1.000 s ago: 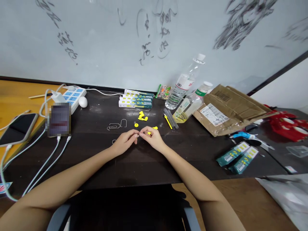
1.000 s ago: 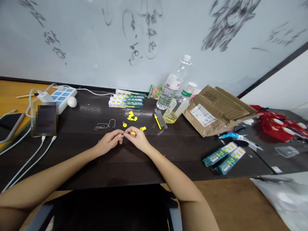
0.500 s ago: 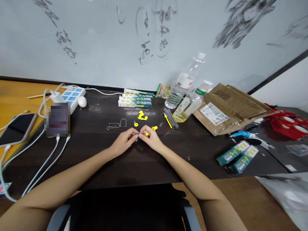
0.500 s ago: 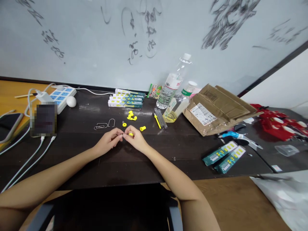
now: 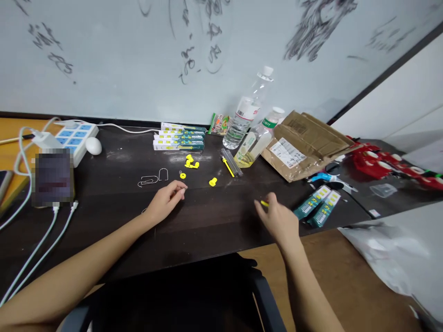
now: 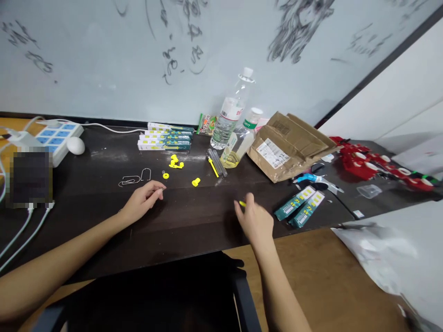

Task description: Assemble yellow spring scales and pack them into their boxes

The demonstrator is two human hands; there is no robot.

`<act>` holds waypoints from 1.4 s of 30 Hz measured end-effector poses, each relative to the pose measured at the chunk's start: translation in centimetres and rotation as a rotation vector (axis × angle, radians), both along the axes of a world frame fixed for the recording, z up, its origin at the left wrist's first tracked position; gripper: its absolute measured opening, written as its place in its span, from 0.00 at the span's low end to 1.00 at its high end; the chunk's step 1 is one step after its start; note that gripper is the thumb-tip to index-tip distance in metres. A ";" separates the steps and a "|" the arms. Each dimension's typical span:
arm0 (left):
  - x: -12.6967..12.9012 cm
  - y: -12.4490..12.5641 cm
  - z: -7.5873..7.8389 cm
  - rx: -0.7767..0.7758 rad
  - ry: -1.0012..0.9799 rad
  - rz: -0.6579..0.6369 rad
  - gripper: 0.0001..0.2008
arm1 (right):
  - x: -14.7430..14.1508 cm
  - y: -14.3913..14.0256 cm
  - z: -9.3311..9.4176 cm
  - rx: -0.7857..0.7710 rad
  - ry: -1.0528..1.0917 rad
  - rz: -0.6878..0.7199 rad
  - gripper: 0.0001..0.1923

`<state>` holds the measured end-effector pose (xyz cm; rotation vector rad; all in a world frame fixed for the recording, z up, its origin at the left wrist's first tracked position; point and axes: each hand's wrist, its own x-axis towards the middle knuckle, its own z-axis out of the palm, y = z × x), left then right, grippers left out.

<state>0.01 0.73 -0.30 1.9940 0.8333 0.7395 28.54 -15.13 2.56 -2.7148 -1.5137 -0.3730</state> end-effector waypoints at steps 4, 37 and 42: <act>0.0 0.0 -0.1 0.002 0.001 -0.003 0.13 | 1.6 -1.7 -4.0 -0.215 0.024 0.087 0.05; -0.3 0.1 -0.5 0.293 0.189 0.055 0.10 | -11.1 12.6 -4.6 0.325 1.350 0.879 0.06; -0.2 0.1 -0.7 0.378 0.273 0.052 0.10 | -11.2 12.8 -4.5 0.354 1.341 0.855 0.06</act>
